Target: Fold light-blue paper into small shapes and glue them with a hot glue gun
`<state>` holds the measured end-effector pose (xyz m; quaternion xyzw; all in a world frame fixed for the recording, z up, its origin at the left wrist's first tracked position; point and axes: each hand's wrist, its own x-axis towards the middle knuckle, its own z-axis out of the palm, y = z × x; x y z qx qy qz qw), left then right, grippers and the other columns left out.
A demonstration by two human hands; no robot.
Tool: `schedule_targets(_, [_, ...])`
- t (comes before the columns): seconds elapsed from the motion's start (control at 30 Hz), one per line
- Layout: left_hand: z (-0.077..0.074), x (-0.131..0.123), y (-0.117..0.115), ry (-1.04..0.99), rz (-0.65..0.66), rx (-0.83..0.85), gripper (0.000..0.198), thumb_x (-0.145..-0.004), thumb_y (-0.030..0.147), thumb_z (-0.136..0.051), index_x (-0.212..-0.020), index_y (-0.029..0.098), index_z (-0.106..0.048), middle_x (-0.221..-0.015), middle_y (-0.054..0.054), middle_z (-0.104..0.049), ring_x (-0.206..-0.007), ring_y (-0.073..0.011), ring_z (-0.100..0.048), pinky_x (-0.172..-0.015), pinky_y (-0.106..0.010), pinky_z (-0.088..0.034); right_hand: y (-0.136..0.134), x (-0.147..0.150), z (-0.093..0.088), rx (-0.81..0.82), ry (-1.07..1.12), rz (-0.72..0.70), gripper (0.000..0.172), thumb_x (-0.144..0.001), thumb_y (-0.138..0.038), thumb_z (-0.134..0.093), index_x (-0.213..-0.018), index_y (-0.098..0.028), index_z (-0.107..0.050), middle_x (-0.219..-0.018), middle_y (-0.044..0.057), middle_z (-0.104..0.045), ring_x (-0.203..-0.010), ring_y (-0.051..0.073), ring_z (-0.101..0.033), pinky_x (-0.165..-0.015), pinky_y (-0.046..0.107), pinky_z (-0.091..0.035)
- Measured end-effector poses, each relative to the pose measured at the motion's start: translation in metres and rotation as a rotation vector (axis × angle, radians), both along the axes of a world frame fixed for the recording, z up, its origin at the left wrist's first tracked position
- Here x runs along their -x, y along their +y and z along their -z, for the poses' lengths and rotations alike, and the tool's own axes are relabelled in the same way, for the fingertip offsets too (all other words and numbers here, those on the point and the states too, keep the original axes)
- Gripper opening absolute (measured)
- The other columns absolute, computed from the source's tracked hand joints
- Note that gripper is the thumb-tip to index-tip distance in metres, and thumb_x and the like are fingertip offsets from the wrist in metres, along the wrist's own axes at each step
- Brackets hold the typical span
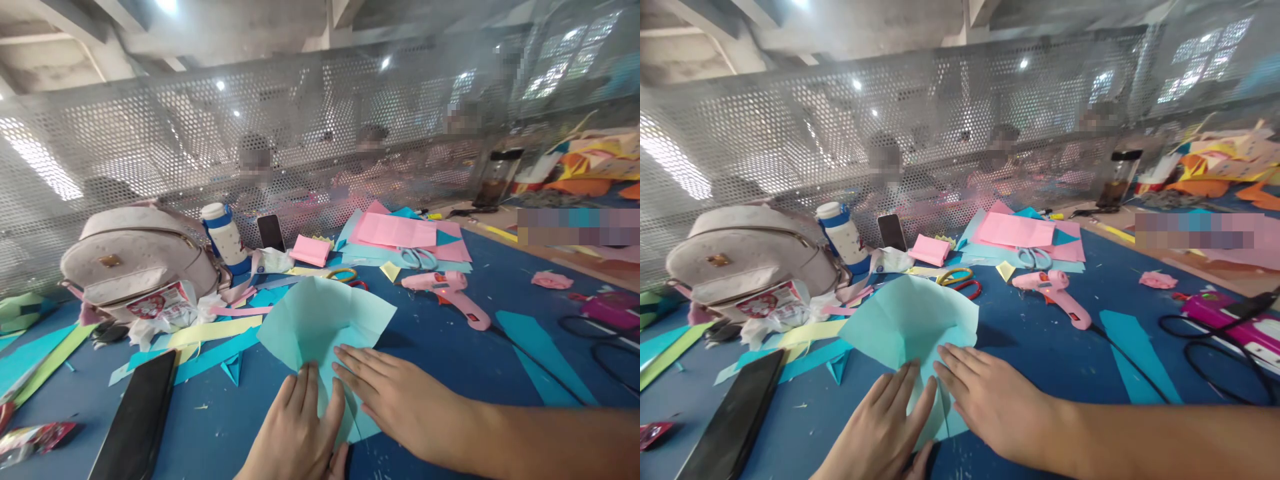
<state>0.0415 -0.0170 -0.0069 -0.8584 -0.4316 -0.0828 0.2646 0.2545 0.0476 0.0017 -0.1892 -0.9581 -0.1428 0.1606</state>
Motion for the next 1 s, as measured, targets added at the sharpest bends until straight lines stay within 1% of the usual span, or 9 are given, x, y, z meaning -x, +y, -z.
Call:
schedule_targets(0.1, [-0.001, 0.002, 0.002, -0.007, 0.011, 0.017, 0.056, -0.082, 0.047, -0.052, -0.129, 0.016, -0.047, -0.12, -0.021, -0.066, -0.113, -0.0334, -0.062, -0.09, -0.04, -0.047, -0.001, 0.0, 0.001, 0.005, 0.007, 0.012, 0.041, -0.098, -0.024, -0.04, -0.133, -0.008, -0.054, -0.139, 0.013, -0.054, -0.129, 0.024, -0.049, -0.102, 0.038, -0.046])
schedule_targets(0.27, [-0.009, 0.004, 0.009, -0.059, 0.113, 0.078, 0.055, -0.084, 0.05, -0.049, -0.128, 0.016, -0.05, -0.132, -0.021, -0.059, -0.119, -0.0309, -0.059, -0.092, -0.036, -0.048, -0.002, 0.0, 0.004, 0.015, 0.014, 0.035, 0.042, -0.097, -0.021, -0.043, -0.135, -0.007, -0.052, -0.14, 0.014, -0.053, -0.13, 0.024, -0.048, -0.104, 0.038, -0.044])
schedule_targets(0.37, [-0.012, 0.004, 0.01, -0.059, 0.118, 0.067, 0.054, -0.084, 0.05, -0.049, -0.126, 0.016, -0.052, -0.132, -0.021, -0.06, -0.118, -0.0302, -0.06, -0.091, -0.035, -0.049, -0.002, 0.0, 0.004, 0.015, 0.007, 0.033, 0.042, -0.096, -0.02, -0.043, -0.136, -0.007, -0.052, -0.14, 0.014, -0.052, -0.13, 0.023, -0.048, -0.105, 0.037, -0.044])
schedule_targets(0.47, [-0.013, 0.003, 0.008, -0.038, 0.114, 0.04, 0.054, -0.084, 0.05, -0.049, -0.126, 0.015, -0.052, -0.128, -0.022, -0.062, -0.116, -0.0309, -0.062, -0.089, -0.036, -0.051, -0.002, 0.0, -0.001, 0.018, 0.0, 0.026, 0.041, -0.096, -0.02, -0.043, -0.134, -0.007, -0.053, -0.139, 0.014, -0.053, -0.13, 0.024, -0.048, -0.104, 0.038, -0.045])
schedule_targets(0.63, [-0.014, 0.004, 0.006, 0.009, 0.098, 0.033, 0.054, -0.086, 0.049, -0.046, -0.127, 0.014, -0.051, -0.122, -0.023, -0.065, -0.111, -0.0331, -0.064, -0.085, -0.038, -0.052, -0.002, 0.0, -0.007, 0.027, -0.071, -0.023, 0.041, -0.096, -0.021, -0.041, -0.131, -0.006, -0.056, -0.137, 0.015, -0.055, -0.129, 0.026, -0.049, -0.103, 0.04, -0.046])
schedule_targets(0.7, [-0.014, 0.004, 0.005, 0.023, 0.089, 0.035, 0.055, -0.086, 0.048, -0.046, -0.128, 0.013, -0.05, -0.122, -0.024, -0.065, -0.111, -0.0338, -0.064, -0.085, -0.039, -0.052, -0.003, -0.001, -0.004, 0.012, -0.091, -0.036, 0.041, -0.095, -0.021, -0.041, -0.131, -0.005, -0.056, -0.138, 0.016, -0.054, -0.13, 0.027, -0.048, -0.104, 0.042, -0.046])
schedule_targets(0.87, [-0.01, 0.0, -0.002, 0.055, 0.034, 0.021, 0.054, -0.085, 0.042, -0.048, -0.13, 0.012, -0.046, -0.119, -0.025, -0.065, -0.11, -0.0354, -0.064, -0.086, -0.042, -0.051, -0.005, -0.004, 0.008, -0.055, -0.043, 0.012, 0.042, -0.097, -0.021, -0.042, -0.133, -0.005, -0.054, -0.137, 0.017, -0.054, -0.13, 0.027, -0.048, -0.105, 0.042, -0.044])
schedule_targets(1.0, [-0.007, -0.005, -0.009, 0.066, -0.045, 0.05, 0.052, -0.083, 0.038, -0.053, -0.129, 0.015, -0.045, -0.121, -0.024, -0.065, -0.113, -0.0353, -0.063, -0.089, -0.043, -0.05, -0.005, -0.005, 0.009, -0.06, -0.037, -0.006, 0.042, -0.096, -0.022, -0.043, -0.132, -0.005, -0.054, -0.138, 0.017, -0.054, -0.129, 0.027, -0.049, -0.104, 0.041, -0.044])
